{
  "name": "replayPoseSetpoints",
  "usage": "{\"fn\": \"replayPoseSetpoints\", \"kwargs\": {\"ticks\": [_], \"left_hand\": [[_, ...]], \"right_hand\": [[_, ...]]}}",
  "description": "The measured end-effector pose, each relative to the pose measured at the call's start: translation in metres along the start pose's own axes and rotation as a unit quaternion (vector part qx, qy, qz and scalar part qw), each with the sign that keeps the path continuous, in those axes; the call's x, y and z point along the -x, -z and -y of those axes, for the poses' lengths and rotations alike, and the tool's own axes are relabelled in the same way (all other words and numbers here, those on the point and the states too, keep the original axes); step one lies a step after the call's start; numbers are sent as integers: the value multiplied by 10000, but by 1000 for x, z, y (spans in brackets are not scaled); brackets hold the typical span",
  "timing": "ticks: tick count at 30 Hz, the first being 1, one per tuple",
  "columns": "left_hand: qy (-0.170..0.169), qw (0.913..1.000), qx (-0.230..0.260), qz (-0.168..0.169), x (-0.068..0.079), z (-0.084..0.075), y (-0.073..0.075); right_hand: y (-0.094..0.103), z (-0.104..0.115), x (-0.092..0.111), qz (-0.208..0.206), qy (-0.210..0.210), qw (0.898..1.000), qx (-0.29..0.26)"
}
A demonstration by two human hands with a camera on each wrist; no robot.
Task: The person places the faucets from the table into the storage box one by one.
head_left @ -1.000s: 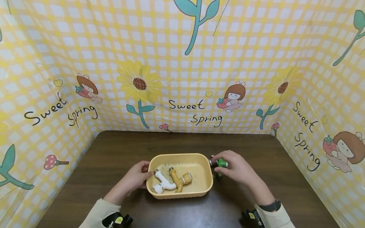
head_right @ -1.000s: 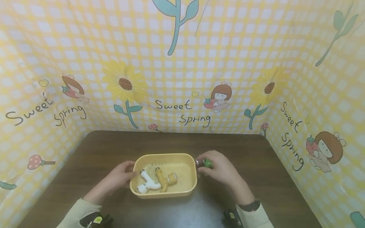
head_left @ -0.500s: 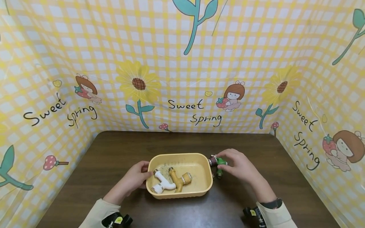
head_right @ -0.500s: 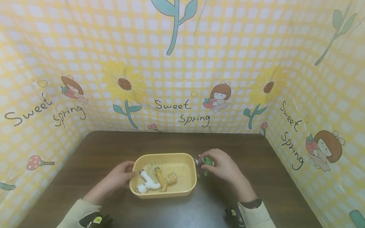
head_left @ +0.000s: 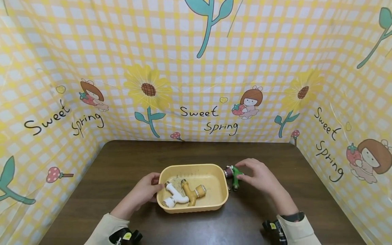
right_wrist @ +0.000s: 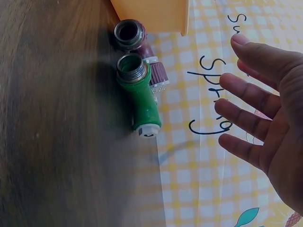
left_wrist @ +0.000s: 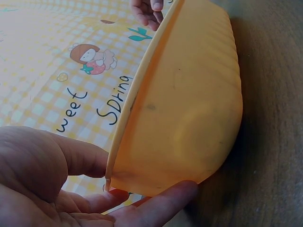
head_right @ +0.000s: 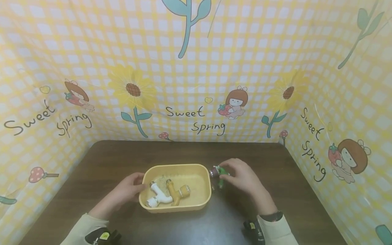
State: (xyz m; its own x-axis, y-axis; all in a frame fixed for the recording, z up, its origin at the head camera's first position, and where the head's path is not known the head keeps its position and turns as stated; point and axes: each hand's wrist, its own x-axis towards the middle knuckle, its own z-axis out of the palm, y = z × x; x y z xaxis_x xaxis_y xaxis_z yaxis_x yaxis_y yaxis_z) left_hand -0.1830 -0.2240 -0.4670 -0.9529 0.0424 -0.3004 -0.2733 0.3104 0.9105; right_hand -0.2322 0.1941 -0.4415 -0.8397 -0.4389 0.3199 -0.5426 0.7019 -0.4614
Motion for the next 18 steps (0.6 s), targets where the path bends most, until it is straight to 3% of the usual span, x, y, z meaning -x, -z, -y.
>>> {"fn": "replayPoseSetpoints", "kwargs": {"ticks": [18], "left_hand": [[-31,10000,4,35,0,1,1]], "right_hand": [[-5,-19,2,130,-472,9987,115]]}}
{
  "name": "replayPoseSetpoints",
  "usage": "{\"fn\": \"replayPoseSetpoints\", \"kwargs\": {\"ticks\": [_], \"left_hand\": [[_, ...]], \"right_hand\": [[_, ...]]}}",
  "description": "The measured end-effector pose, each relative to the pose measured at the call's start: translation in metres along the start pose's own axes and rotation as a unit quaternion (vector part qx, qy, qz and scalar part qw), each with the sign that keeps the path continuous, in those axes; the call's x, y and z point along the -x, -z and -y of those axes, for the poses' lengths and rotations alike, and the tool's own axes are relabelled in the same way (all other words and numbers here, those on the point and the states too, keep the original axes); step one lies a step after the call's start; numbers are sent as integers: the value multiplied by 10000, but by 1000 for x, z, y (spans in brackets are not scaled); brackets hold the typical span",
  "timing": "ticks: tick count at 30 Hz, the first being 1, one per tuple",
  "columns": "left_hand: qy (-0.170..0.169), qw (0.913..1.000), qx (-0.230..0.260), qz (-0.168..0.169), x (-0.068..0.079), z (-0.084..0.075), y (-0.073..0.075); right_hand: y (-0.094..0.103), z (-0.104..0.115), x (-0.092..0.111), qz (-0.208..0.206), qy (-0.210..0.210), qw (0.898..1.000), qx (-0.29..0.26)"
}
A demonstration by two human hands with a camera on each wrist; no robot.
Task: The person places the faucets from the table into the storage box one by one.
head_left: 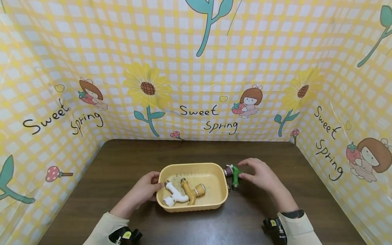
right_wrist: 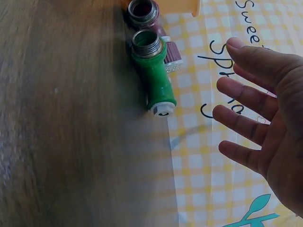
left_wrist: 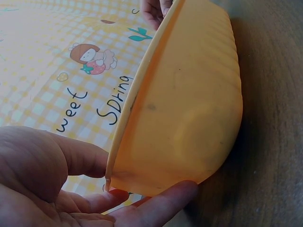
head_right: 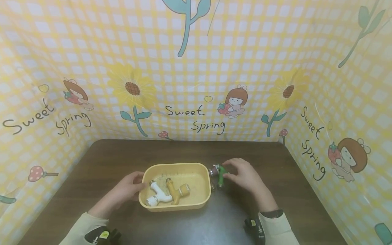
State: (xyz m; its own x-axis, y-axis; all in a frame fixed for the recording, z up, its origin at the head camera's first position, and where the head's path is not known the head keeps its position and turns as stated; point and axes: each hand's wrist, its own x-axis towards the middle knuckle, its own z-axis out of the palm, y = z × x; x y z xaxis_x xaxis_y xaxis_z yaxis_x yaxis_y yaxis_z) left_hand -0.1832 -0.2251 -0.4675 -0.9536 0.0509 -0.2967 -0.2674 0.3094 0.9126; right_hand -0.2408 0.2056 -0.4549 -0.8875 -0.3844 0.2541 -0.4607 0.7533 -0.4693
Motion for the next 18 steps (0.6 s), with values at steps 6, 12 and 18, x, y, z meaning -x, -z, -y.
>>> {"fn": "replayPoseSetpoints", "kwargs": {"ticks": [6,12,18], "left_hand": [[-9,10000,-22,29,2,-1,1],[9,10000,-8,12,1,-1,1],[18,10000,-28,35,-1,-1,-1]], "right_hand": [[-3,-8,-1,-14,-28,10000,17],[-6,-15,-2,13,-45,10000,14],[-6,-23,0,14,-99,9997,207]]}}
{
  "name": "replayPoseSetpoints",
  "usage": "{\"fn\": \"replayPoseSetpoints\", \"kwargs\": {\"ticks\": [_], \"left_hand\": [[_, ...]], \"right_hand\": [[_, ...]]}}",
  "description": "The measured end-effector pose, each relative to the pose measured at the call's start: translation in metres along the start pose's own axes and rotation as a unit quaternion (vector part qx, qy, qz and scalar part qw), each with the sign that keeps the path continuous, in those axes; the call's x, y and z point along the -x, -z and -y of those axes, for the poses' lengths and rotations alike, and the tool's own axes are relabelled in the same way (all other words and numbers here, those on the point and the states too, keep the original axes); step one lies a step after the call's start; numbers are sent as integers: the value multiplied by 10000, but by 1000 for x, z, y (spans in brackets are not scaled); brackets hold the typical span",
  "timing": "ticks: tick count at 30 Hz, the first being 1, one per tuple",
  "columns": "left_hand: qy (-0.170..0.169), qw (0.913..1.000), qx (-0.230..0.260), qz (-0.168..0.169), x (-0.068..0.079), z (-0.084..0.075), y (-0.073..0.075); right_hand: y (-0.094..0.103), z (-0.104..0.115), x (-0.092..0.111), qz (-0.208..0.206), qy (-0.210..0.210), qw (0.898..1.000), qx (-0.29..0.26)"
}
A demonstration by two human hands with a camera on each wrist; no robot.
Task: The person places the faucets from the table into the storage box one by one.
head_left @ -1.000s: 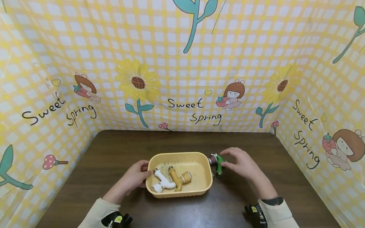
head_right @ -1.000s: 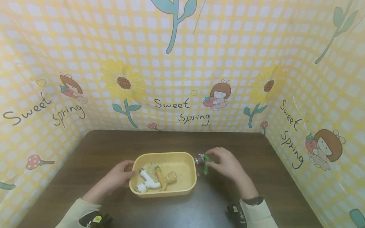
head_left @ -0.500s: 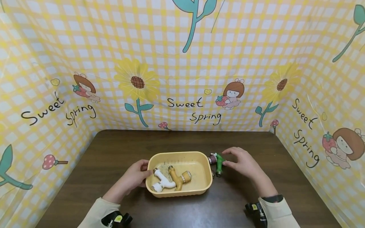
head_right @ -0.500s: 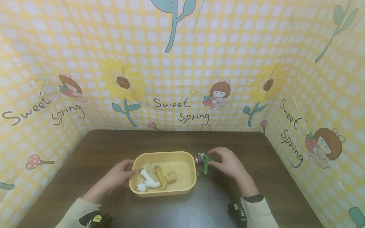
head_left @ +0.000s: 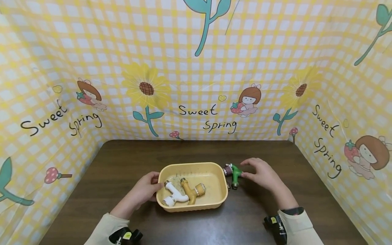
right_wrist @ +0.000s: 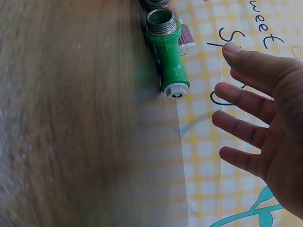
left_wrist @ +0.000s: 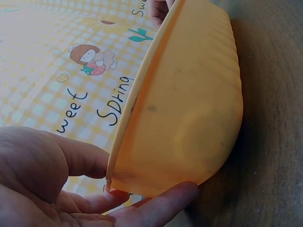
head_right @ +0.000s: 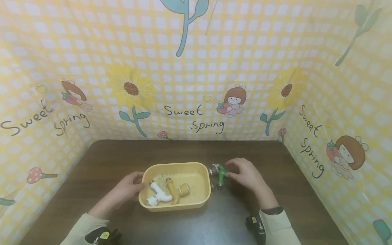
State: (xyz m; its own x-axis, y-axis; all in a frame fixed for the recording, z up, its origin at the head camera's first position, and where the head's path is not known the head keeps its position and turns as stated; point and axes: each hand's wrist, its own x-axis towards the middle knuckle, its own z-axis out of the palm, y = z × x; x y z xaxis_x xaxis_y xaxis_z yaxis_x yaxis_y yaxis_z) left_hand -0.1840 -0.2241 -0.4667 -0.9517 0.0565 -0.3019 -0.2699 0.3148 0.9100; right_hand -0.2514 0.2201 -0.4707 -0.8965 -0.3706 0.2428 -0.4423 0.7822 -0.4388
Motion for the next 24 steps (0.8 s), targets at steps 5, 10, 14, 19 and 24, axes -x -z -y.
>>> {"fn": "replayPoseSetpoints", "kwargs": {"ticks": [5,10,14,19,24], "left_hand": [[-20,10000,-9,-21,2,-2,1],[5,10000,-9,-14,2,-1,1],[10,10000,7,-48,1,0,0],[-13,10000,15,-60,0,1,0],[-42,10000,-4,-20,0,2,1]], "right_hand": [[1,-2,-1,55,-68,9999,74],[1,-5,-4,150,-55,9997,169],[1,-7,-7,220,-47,9996,195],[-1,-8,-12,345,-80,9989,322],[-5,-10,-15,503,-162,9976,452]]}}
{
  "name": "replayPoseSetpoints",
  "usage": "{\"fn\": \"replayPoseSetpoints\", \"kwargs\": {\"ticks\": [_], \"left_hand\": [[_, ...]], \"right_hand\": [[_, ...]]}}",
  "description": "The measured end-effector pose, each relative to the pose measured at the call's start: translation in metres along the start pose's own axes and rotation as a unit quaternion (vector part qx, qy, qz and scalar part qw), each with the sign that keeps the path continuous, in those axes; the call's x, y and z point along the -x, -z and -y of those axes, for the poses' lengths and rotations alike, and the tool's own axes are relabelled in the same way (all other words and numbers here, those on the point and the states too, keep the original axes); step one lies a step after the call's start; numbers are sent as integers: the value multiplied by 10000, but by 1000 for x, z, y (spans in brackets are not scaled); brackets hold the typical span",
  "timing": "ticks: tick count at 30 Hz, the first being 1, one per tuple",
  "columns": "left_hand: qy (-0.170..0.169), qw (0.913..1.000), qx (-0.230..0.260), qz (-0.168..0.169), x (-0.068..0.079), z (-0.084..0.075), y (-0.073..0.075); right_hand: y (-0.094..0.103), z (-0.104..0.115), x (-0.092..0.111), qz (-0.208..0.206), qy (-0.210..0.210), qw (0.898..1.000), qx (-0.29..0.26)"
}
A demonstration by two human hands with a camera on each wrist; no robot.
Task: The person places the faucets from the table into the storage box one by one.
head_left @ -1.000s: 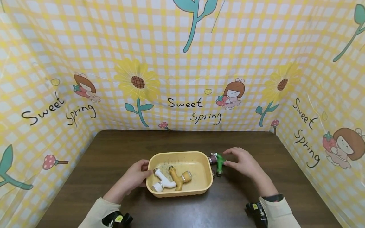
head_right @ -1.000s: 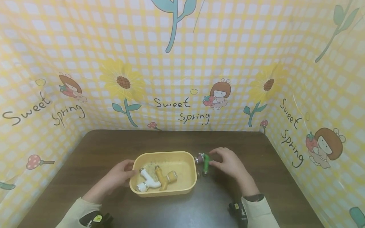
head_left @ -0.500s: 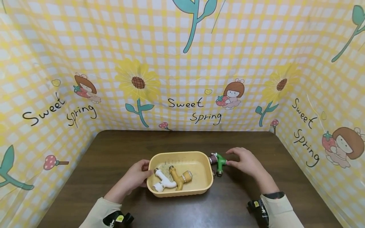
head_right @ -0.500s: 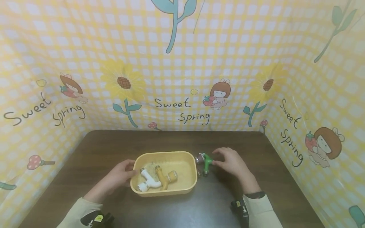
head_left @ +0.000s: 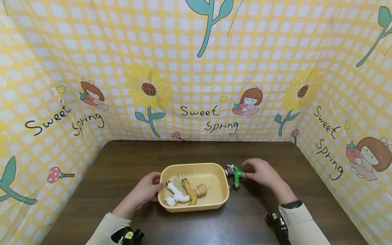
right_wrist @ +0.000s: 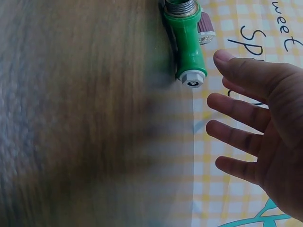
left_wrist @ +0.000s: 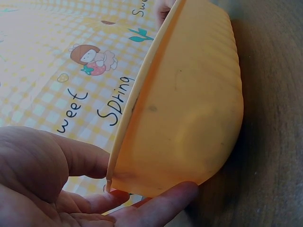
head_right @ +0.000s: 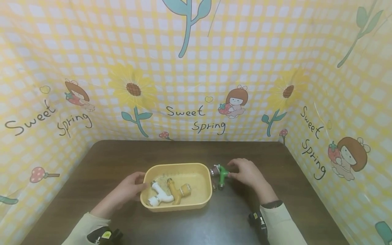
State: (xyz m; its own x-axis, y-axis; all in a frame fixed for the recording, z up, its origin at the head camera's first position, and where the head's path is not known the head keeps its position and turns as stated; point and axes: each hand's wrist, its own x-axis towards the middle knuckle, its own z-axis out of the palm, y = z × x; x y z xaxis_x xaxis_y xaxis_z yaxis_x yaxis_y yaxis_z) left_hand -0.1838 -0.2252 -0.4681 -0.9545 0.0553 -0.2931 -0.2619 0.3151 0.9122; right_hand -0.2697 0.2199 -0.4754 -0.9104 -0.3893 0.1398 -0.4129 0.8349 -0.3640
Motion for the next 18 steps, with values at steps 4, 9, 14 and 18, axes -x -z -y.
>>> {"fn": "replayPoseSetpoints", "kwargs": {"ticks": [4,9,14,18], "left_hand": [[10,10000,8,-21,0,1,0],[41,10000,-28,-43,0,0,0],[-7,10000,-18,-26,0,0,0],[-7,10000,-28,-52,0,1,0]], "right_hand": [[-2,1,-2,71,-79,9999,30],[-4,2,-2,177,-166,9997,70],[-7,2,-3,227,-158,9996,107],[-10,0,-4,205,-150,9996,155]]}}
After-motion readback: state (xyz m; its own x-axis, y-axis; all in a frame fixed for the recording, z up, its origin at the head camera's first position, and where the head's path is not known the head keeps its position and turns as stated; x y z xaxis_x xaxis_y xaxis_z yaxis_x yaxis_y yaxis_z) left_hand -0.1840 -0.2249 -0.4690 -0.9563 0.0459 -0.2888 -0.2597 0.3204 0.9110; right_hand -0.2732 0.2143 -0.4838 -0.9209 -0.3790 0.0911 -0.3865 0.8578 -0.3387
